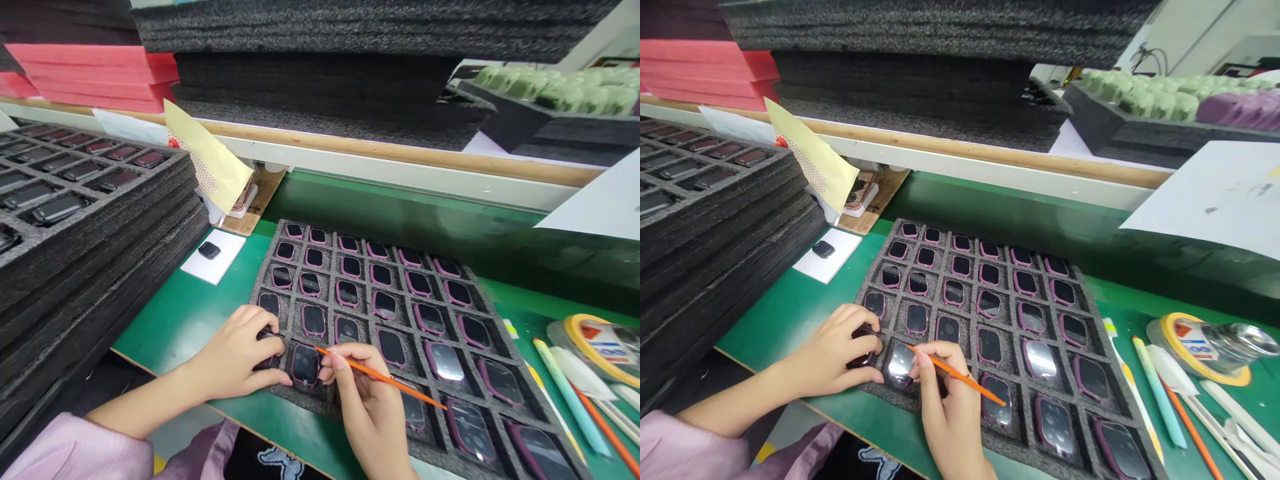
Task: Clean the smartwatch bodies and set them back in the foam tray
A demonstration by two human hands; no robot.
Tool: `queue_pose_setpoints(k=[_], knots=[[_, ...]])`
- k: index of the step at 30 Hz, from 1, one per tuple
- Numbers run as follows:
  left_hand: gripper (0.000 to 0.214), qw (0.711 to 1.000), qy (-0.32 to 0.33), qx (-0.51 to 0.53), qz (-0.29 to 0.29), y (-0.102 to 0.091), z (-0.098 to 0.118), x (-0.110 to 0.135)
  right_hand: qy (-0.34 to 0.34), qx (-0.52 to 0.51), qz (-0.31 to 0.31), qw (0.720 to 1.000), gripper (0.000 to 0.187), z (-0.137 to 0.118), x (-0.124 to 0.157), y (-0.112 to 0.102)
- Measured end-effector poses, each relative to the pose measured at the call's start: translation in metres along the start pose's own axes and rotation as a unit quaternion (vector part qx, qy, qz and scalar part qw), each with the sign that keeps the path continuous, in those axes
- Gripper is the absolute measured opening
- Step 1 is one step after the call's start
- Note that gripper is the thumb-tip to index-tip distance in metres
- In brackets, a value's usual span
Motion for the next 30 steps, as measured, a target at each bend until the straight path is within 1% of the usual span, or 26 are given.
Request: queue_pose_setpoints(k=[2,4,7,10,14,16,18,24,30], knots=[[0.034,1.0,0.009,-0.002,-0.008,-0.005,-0.002,0.006,-0.009,-0.001,-0.007,1.0,0.015,-0.005,0.001,0.004],[0.033,1.0,0.003,0.004,-0.015,-0.01,-0.005,0.013,-0.014,-0.002,-0.035,0.999,0.015,-0.01,0.002,0.013],[0.029,0.999,-0.005,0.032,-0.012,-0.013,-0.011,0.024,-0.001,-0.028,-0.071,0.997,0.012,-0.013,0.002,0.027],[0.024,0.998,0.01,0.057,0.023,-0.014,-0.016,0.032,0.008,-0.052,-0.078,0.996,0.008,-0.015,0.001,0.039],[0.027,0.993,0.041,0.085,0.069,-0.011,-0.021,0.038,0.008,-0.049,-0.092,0.995,0.01,-0.015,-0.002,0.05],[0.029,0.992,0.042,0.091,0.077,-0.009,-0.023,0.039,0.01,-0.046,-0.098,0.994,0.011,-0.014,-0.003,0.052],[0.03,0.991,0.029,0.101,0.08,-0.006,-0.025,0.04,0.012,-0.04,-0.101,0.994,0.011,-0.013,-0.003,0.053],[0.05,0.985,-0.028,0.147,0.087,-0.002,-0.031,0.042,0.009,-0.038,-0.107,0.994,0.011,-0.011,-0.002,0.054],[0.05,0.985,-0.041,0.143,0.082,-0.003,-0.031,0.042,-0.009,-0.036,-0.114,0.993,0.011,-0.014,0.0,0.053]])
Point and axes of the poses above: each hand's wrist, its own x-axis away from the middle knuckle, its own y-axis out of the palm, z = x × y, the point moved 6 cm from there along -x, towards the middle knuckle, and after that the axes turned 3 degrees about y, right-handed, at the moved point
